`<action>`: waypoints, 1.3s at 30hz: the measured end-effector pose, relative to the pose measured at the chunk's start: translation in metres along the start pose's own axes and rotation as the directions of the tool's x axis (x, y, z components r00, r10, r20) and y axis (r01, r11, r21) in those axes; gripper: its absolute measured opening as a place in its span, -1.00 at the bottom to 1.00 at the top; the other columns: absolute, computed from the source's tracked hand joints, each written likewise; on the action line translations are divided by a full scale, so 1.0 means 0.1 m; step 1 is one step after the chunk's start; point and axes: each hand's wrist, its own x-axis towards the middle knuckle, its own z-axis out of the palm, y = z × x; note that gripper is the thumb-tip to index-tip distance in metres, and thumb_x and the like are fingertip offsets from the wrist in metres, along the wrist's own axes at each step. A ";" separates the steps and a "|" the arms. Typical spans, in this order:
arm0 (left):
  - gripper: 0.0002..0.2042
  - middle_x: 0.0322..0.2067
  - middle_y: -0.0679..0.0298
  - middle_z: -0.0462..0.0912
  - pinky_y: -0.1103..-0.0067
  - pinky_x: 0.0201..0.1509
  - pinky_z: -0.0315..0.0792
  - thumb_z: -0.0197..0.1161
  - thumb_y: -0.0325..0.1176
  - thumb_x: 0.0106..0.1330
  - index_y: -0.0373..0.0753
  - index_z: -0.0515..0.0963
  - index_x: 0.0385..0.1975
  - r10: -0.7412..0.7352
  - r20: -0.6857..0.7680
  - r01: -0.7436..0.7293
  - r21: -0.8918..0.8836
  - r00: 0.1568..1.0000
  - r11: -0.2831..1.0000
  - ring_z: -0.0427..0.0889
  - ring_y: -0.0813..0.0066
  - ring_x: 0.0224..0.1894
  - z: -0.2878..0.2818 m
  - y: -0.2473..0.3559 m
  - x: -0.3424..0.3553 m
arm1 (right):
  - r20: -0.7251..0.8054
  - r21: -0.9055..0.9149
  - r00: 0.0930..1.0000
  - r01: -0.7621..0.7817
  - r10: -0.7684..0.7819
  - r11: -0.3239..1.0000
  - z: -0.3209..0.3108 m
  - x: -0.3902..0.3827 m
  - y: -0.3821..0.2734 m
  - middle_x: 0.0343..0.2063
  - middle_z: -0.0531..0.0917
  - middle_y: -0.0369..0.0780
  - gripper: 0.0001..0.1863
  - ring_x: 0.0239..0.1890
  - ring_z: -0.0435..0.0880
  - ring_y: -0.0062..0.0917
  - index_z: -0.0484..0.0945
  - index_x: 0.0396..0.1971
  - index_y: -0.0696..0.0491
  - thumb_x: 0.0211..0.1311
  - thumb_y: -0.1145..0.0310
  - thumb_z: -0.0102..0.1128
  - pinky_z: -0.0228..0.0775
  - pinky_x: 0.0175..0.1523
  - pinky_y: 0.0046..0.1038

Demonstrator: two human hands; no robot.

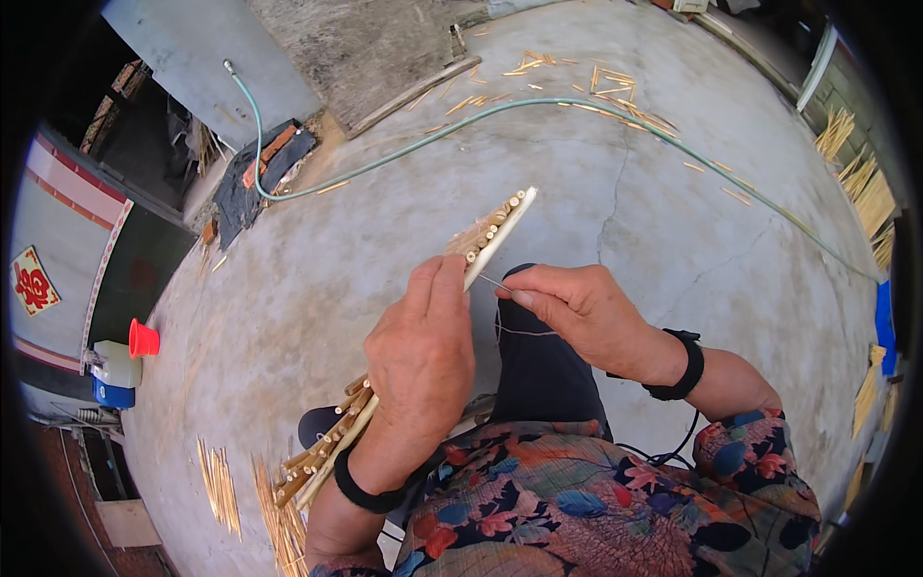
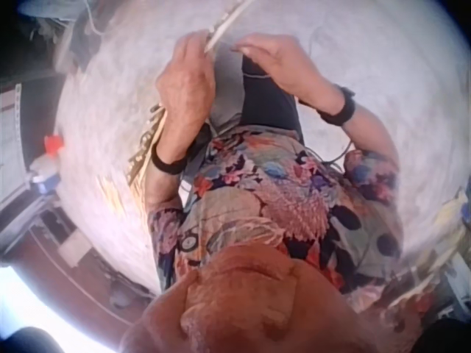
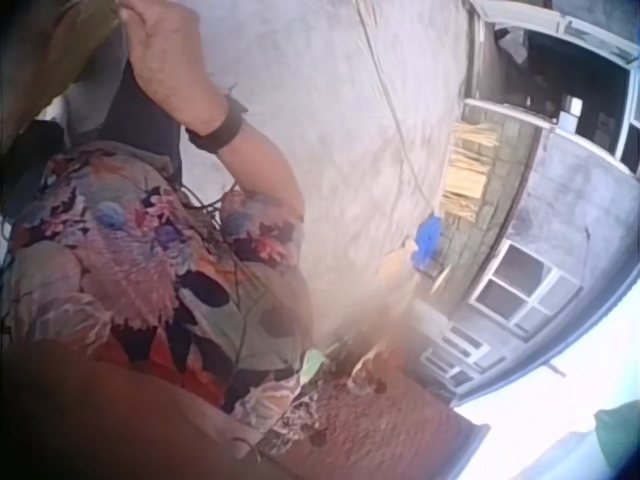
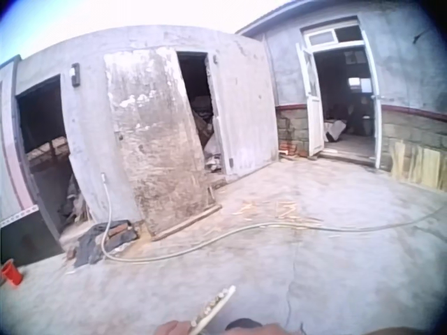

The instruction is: Tying thin bamboo sticks together with white string to assemble a mat or screen.

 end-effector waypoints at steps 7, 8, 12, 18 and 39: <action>-0.70 -0.14 0.18 0.54 0.42 -0.26 0.48 0.17 -0.55 0.12 -0.24 0.46 -0.12 -0.087 0.063 0.090 -0.039 0.994 0.995 0.60 0.16 -0.25 -0.02 0.05 0.00 | -0.043 -0.075 0.997 0.061 -0.064 0.995 0.03 0.01 0.03 -0.48 0.58 -0.02 -0.82 -0.43 0.55 -0.15 0.53 -0.22 0.14 0.26 0.41 0.01 0.37 -0.33 -0.35; -0.70 -0.14 0.18 0.54 0.42 -0.26 0.48 0.17 -0.55 0.11 -0.24 0.46 -0.12 -0.079 0.054 0.082 -0.044 0.995 0.996 0.60 0.16 -0.25 -0.02 0.05 0.01 | -0.053 -0.083 0.993 0.098 -0.103 0.992 0.04 0.02 0.04 -0.49 0.57 -0.01 -0.82 -0.44 0.55 -0.13 0.53 -0.22 0.14 0.26 0.41 0.01 0.37 -0.34 -0.34; -0.70 -0.14 0.18 0.55 0.43 -0.25 0.48 0.17 -0.57 0.11 -0.24 0.46 -0.12 -0.085 0.058 0.088 -0.045 0.995 0.995 0.60 0.16 -0.25 -0.02 0.05 0.02 | -0.051 -0.081 0.995 0.086 -0.090 0.993 0.04 0.04 0.03 -0.48 0.57 0.00 -0.82 -0.42 0.54 -0.10 0.53 -0.21 0.13 0.26 0.41 0.01 0.37 -0.34 -0.34; -0.69 -0.15 0.16 0.54 0.43 -0.24 0.48 0.17 -0.57 0.10 -0.24 0.46 -0.12 -0.090 0.037 0.092 -0.055 0.995 0.994 0.60 0.14 -0.24 -0.03 0.01 0.02 | -0.005 -0.120 0.998 0.058 -0.059 0.991 0.04 0.08 0.01 -0.40 0.63 -0.18 -0.79 -0.35 0.56 -0.62 0.55 -0.19 0.16 0.33 0.39 -0.02 0.38 -0.20 -0.59; -0.65 -0.15 0.18 0.55 0.39 -0.38 0.47 0.20 -0.51 0.05 -0.21 0.45 -0.09 -0.023 -0.058 0.023 0.010 0.998 1.000 0.57 0.18 -0.47 0.00 -0.15 0.01 | -0.035 0.122 0.999 0.028 -0.024 0.992 0.28 0.42 0.04 -0.43 0.58 0.00 -0.81 -0.41 0.56 -0.24 0.50 -0.25 0.19 0.28 0.39 0.00 0.39 -0.25 -0.41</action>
